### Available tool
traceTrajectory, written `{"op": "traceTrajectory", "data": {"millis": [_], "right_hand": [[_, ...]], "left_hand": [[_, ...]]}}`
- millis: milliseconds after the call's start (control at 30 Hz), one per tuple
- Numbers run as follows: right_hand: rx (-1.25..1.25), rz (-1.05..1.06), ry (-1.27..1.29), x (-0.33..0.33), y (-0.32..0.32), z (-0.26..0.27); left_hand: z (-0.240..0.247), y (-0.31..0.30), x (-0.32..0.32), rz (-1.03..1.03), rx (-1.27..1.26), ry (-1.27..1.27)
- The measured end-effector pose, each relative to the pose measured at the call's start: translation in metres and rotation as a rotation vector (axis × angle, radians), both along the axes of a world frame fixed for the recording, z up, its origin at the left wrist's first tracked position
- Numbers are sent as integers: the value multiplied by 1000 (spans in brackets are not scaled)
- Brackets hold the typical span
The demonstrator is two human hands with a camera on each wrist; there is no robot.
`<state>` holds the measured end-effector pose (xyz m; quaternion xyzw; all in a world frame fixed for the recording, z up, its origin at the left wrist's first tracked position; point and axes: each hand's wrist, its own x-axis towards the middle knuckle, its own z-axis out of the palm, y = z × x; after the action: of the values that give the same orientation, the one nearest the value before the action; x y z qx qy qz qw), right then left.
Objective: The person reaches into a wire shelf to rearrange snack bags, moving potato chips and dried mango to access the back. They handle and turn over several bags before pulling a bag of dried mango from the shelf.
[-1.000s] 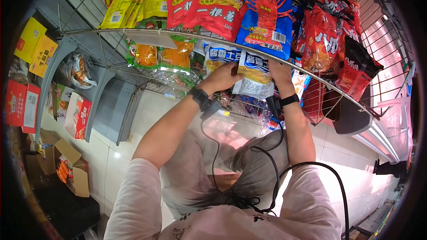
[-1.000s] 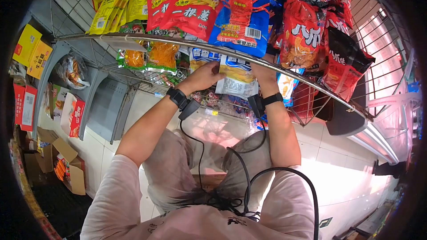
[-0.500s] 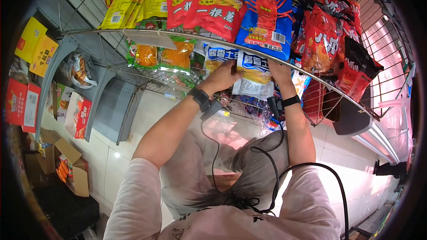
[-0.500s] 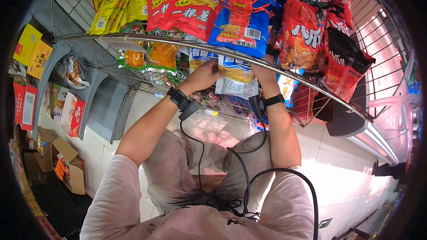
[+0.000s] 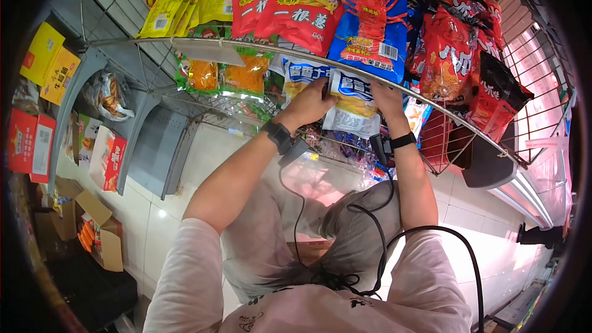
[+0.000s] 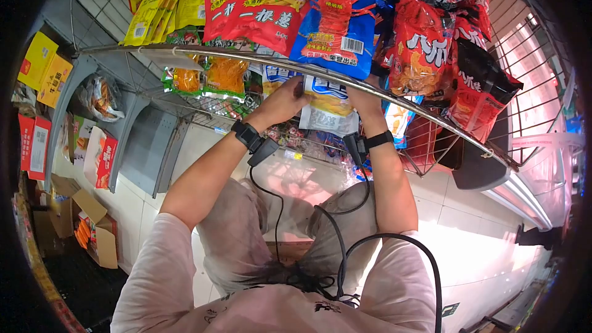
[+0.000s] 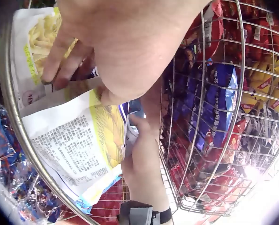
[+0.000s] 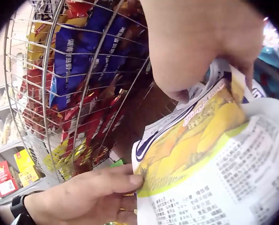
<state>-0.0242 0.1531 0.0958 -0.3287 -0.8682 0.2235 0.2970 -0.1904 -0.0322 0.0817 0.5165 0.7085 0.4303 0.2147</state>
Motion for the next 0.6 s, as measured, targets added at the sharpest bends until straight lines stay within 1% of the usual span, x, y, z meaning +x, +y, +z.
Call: {"op": "traceTrajectory", "data": {"millis": [33, 67, 100, 133, 167, 200, 267, 300, 333, 367, 400, 433, 467, 500, 533, 567, 600], "right_hand": [[-7, 25, 95, 0, 3, -5], [-8, 28, 95, 0, 5, -10], [31, 73, 138, 0, 8, -13], [72, 116, 183, 0, 10, -14], [-8, 95, -95, 2, 12, -13], [-2, 90, -90, 2, 12, -16], [11, 68, 48, -1, 15, -33], [-25, 44, 24, 0, 20, -39], [-17, 48, 30, 1, 21, -38], [24, 63, 7, 1, 22, -37], [69, 79, -13, 1, 22, -35], [-16, 109, 54, 4, 14, -24], [-7, 111, 61, 5, 10, -20], [-6, 89, 70, 5, 7, -15], [-5, 65, 78, 5, 5, -11], [117, 5, -57, 7, -2, -2], [123, 4, -52, 8, -1, -2]], "left_hand": [[1, -1, 1, 3, -1, -3], [2, -1, 1, 12, 31, -62], [5, 0, 0, 21, 66, -117], [11, -1, -1, 18, 71, -111], [17, -4, 0, 19, 55, -138], [23, -7, 1, 21, 40, -164], [11, -4, -1, 9, 87, -139], [4, -3, -2, 13, 65, -91], [4, -3, -3, 20, 42, -45], [4, -4, -3, 27, 2, -69], [5, -4, -5, 32, 13, -59], [2, -2, -9, 25, 53, -71], [9, -5, -7, 15, 90, -86], [16, -8, -6, 45, 72, -67], [15, -8, -8, 43, 81, -58], [11, -7, -10, 78, 102, -97], [8, -5, -12, 113, 123, -138]]}}
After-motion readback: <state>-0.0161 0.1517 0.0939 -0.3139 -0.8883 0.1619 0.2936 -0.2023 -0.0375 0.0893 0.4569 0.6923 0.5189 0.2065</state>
